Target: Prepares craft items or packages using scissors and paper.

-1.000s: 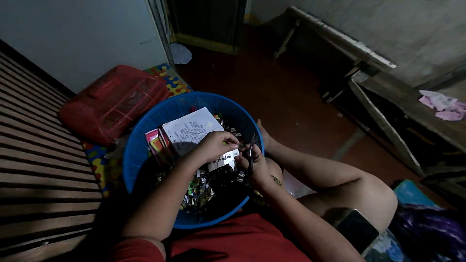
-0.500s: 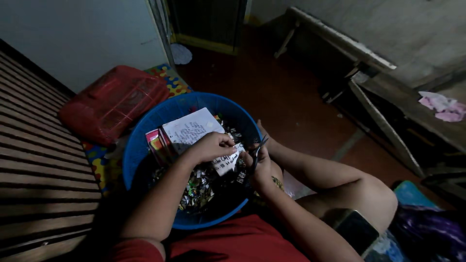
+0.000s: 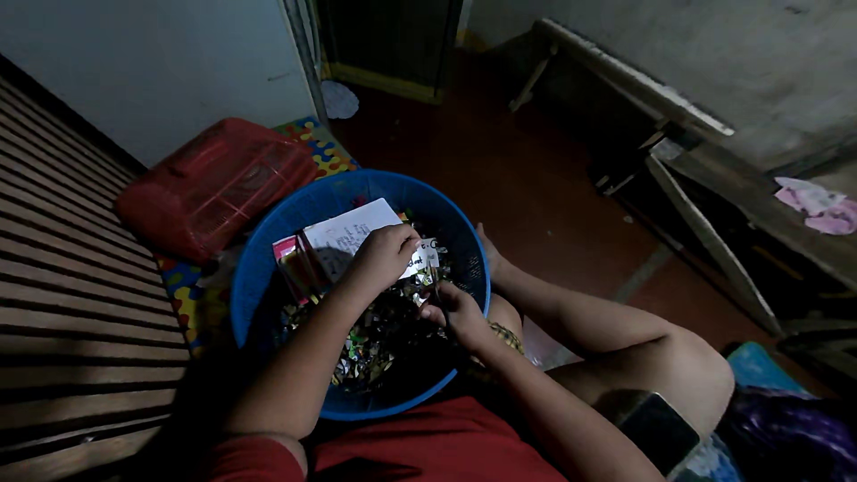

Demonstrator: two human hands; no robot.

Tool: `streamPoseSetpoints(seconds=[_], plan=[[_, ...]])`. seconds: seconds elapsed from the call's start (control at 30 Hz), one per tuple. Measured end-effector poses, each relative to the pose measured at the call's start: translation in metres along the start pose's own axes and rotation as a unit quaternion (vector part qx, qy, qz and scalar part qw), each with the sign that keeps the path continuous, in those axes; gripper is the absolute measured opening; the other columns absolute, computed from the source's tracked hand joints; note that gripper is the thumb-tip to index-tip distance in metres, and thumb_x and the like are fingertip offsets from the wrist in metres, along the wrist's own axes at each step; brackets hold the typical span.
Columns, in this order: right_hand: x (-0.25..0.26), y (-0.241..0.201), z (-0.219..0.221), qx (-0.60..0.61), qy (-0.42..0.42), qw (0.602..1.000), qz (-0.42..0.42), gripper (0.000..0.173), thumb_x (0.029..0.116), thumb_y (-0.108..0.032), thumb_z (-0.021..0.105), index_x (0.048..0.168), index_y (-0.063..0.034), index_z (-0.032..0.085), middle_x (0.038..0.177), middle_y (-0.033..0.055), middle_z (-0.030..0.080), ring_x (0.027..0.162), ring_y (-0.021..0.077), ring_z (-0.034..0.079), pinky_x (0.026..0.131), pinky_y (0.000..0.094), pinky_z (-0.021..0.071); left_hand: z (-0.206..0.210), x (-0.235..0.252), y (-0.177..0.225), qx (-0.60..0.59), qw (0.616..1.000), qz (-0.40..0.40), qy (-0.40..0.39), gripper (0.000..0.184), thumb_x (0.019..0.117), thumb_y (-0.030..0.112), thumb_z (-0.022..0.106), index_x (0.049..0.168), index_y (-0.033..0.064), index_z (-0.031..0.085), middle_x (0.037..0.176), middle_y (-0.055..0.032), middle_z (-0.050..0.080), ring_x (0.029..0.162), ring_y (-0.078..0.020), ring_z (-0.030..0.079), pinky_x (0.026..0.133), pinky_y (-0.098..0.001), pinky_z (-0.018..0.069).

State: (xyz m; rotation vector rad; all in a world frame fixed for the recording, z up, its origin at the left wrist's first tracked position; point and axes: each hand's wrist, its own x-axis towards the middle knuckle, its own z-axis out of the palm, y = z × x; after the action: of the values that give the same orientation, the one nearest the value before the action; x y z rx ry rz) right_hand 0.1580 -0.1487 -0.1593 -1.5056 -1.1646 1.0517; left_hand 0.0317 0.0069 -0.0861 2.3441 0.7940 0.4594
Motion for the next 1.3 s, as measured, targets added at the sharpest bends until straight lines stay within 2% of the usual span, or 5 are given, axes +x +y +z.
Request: streamPoseSetpoints(seconds=[0.33, 0.57, 0.9, 1.17, 1.3], plan=[[0.003, 0.001, -0.003, 0.033, -0.029, 0.998, 0.039, 0.050, 0.0851, -0.049, 0.076, 0.109, -0.0064, 0.062, 0.081, -0.0043, 0.060, 0.069, 0.0031, 0.057, 0.065, 0.0238, 0.0502, 0.001, -0.002, 0.004, -0.022, 0.999, 0.003, -0.030, 0.022, 0.1064, 0.019, 0.057, 0.100, 0.0027, 0.070, 0.083, -0.0096, 0.067, 0.072, -0.0188, 0.063, 0.070, -0.0401, 0.0551], [0.002, 0.004, -0.003, 0.075, -0.024, 0.997, 0.022, 0.065, 0.0815, -0.056, 0.077, 0.117, -0.0049, 0.058, 0.084, -0.0039, 0.064, 0.072, 0.0044, 0.061, 0.067, 0.0248, 0.0532, 0.006, -0.003, 0.006, -0.016, 0.999, 0.023, -0.040, 0.019, 0.1052, 0.016, 0.058, 0.103, 0.0024, 0.071, 0.086, -0.0103, 0.069, 0.076, -0.0199, 0.066, 0.075, -0.0420, 0.0568], [0.003, 0.000, -0.004, 0.074, -0.061, 0.994, 0.054, 0.057, 0.0872, -0.048, 0.072, 0.118, -0.0030, 0.056, 0.087, -0.0002, 0.066, 0.075, 0.0071, 0.064, 0.070, 0.0264, 0.0552, 0.010, -0.003, 0.004, 0.043, 0.996, 0.071, -0.030, 0.018, 0.1046, 0.013, 0.057, 0.105, 0.0023, 0.071, 0.095, -0.0129, 0.072, 0.089, -0.0259, 0.070, 0.084, -0.0483, 0.0577], [0.005, 0.005, -0.010, 0.172, -0.124, 0.976, 0.057, 0.070, 0.0845, -0.066, 0.069, 0.118, -0.0071, 0.054, 0.091, 0.0002, 0.071, 0.078, 0.0103, 0.068, 0.069, 0.0264, 0.0562, 0.003, -0.002, 0.003, -0.022, 0.997, 0.050, -0.060, 0.017, 0.1048, 0.015, 0.059, 0.105, 0.0025, 0.071, 0.091, -0.0106, 0.071, 0.079, -0.0199, 0.068, 0.077, -0.0416, 0.0581], [0.004, 0.007, -0.009, 0.190, -0.114, 0.973, 0.062, 0.070, 0.0833, -0.063, 0.073, 0.119, -0.0055, 0.055, 0.088, -0.0001, 0.069, 0.077, 0.0099, 0.067, 0.070, 0.0267, 0.0565, 0.005, -0.002, 0.003, -0.024, 0.994, 0.043, -0.092, 0.018, 0.1048, 0.016, 0.059, 0.103, 0.0035, 0.071, 0.090, -0.0091, 0.071, 0.080, -0.0181, 0.068, 0.079, -0.0408, 0.0574]])
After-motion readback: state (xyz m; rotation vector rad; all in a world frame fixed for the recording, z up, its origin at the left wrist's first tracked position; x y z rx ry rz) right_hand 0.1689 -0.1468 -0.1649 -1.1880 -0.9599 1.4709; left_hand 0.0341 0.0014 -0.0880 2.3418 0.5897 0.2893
